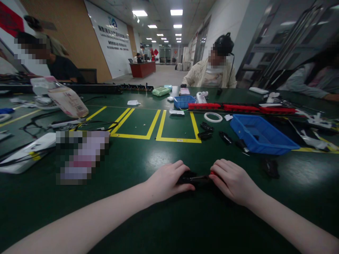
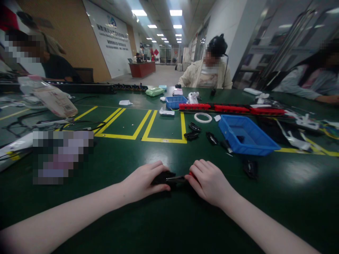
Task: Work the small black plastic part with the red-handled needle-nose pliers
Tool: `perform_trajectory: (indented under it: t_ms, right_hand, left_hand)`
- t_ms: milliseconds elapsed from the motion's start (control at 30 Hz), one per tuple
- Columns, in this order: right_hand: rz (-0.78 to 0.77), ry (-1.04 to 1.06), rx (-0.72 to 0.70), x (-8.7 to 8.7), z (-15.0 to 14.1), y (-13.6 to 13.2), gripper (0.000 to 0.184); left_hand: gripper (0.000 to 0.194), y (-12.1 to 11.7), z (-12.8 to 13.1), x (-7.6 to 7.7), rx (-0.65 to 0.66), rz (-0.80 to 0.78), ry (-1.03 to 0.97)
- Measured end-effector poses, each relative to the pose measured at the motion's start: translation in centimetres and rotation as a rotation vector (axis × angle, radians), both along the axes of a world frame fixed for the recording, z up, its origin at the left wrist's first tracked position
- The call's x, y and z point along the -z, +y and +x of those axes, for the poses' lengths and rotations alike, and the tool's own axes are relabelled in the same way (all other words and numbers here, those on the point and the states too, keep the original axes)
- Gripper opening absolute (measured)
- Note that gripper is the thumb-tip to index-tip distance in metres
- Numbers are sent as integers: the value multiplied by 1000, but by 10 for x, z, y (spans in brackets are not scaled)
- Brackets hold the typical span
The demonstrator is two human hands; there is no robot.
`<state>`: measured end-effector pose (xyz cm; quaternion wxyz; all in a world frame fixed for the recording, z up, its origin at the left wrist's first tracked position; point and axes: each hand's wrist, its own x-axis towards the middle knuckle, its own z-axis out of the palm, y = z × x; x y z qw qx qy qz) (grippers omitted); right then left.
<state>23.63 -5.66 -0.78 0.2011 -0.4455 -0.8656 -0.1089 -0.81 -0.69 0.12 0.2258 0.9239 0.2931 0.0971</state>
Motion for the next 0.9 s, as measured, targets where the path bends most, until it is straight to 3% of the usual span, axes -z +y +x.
perform_trajectory:
  t_ms: [900]
  right_hand:
    - [-4,-17,-29,1,1,1,27]
  left_hand:
    - [37,0,2,-2,24,43,35]
